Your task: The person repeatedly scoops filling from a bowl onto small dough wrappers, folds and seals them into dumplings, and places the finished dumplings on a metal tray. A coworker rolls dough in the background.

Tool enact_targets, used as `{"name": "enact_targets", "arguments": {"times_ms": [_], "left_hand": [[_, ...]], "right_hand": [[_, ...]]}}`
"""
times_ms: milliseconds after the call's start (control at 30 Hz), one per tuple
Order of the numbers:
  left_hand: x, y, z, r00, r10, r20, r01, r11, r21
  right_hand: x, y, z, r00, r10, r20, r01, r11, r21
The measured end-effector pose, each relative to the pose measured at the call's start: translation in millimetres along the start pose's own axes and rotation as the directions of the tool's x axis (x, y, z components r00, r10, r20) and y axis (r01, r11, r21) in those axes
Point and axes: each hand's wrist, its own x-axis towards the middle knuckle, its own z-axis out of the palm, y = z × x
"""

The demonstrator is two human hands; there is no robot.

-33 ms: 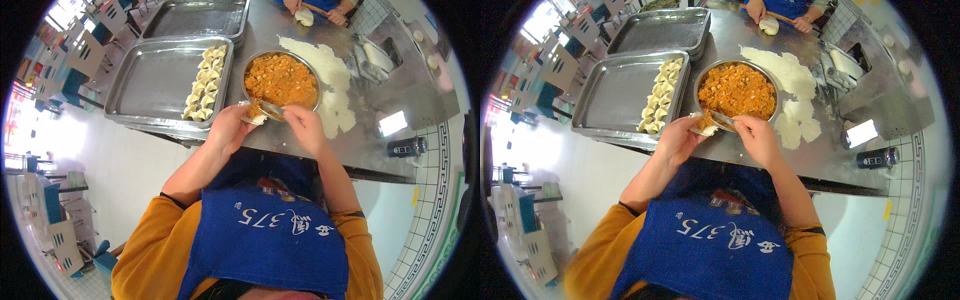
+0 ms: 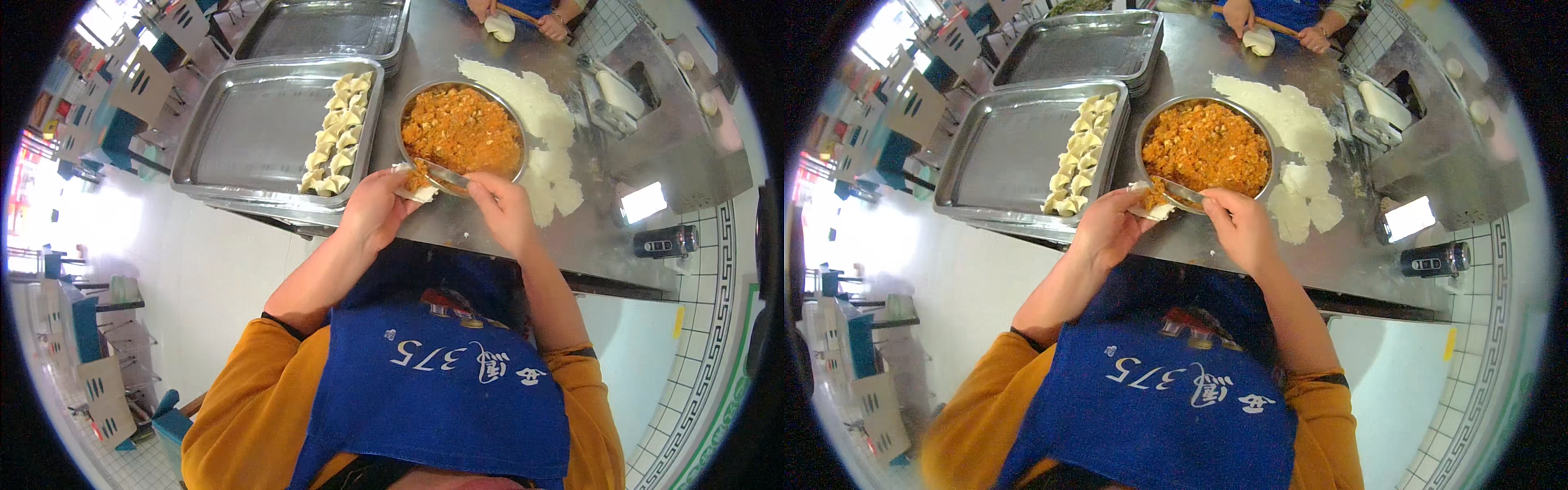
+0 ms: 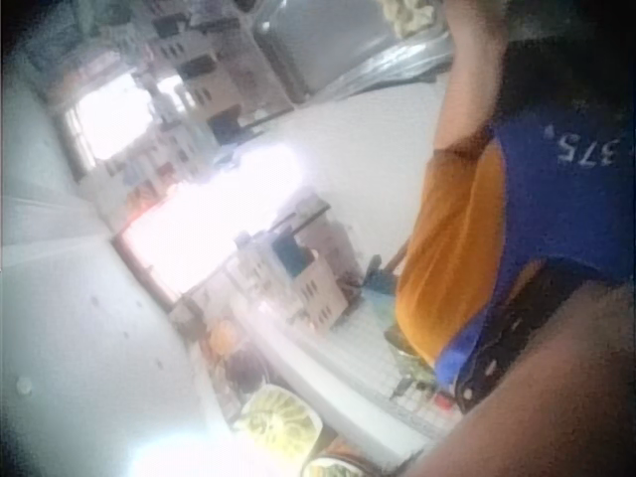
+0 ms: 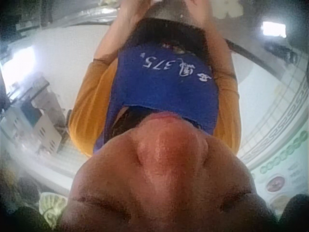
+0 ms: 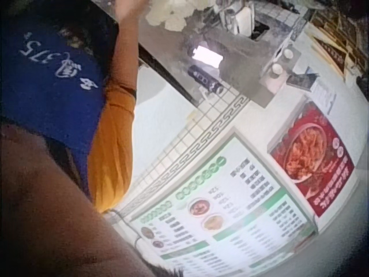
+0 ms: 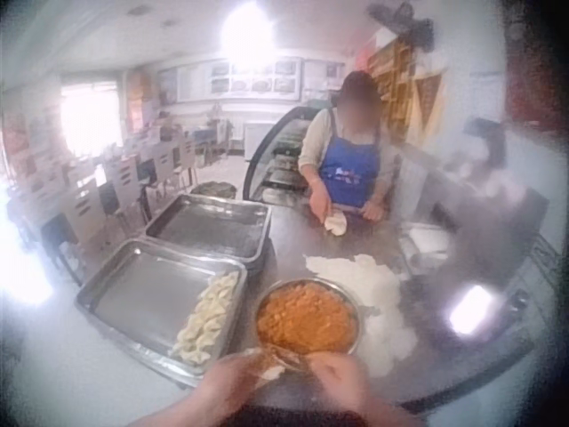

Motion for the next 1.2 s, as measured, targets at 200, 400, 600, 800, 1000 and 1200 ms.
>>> {"name": "enact_targets", "arguments": {"times_ms": [200, 400, 600, 800, 1000, 1200], "left_hand": [[-3.9, -2.1, 5.1, 0.999, -0.018, -0.047, 0.018, 1.0, 0.009], [-4.4, -4.9, 3.2, 0.999, -0.013, -0.031, 0.011, 0.997, -0.072], [1.4, -9.7, -2.6, 0.995, -0.034, -0.098, 0.028, 0.998, -0.059], [-0.6, -11.4, -9.4, 0.999, -0.011, -0.037, 0.009, 0.999, -0.049], [-7.5, -7.8, -6.6, 0.999, -0.005, -0.033, 0.004, 1.0, -0.03], [-32.8, 1.6, 3.2, 0.993, -0.051, 0.109, 0.049, 0.999, 0.018]], "right_hand": [[-32.7, -23.4, -7.8, 0.948, -0.317, 0.034, 0.311, 0.896, -0.318], [-36.0, -21.3, 6.8, 0.949, -0.282, -0.143, 0.238, 0.935, -0.265], [-53.0, -15.8, 13.4, 0.942, -0.327, 0.075, 0.318, 0.796, -0.515], [-50.0, -12.3, -6.7, 0.965, -0.26, 0.033, 0.258, 0.917, -0.303], [-49.2, -15.7, -6.8, 0.959, -0.278, 0.05, 0.281, 0.918, -0.278], [-28.0, -26.4, -7.0, 0.906, -0.408, -0.111, 0.318, 0.83, -0.458]]}}
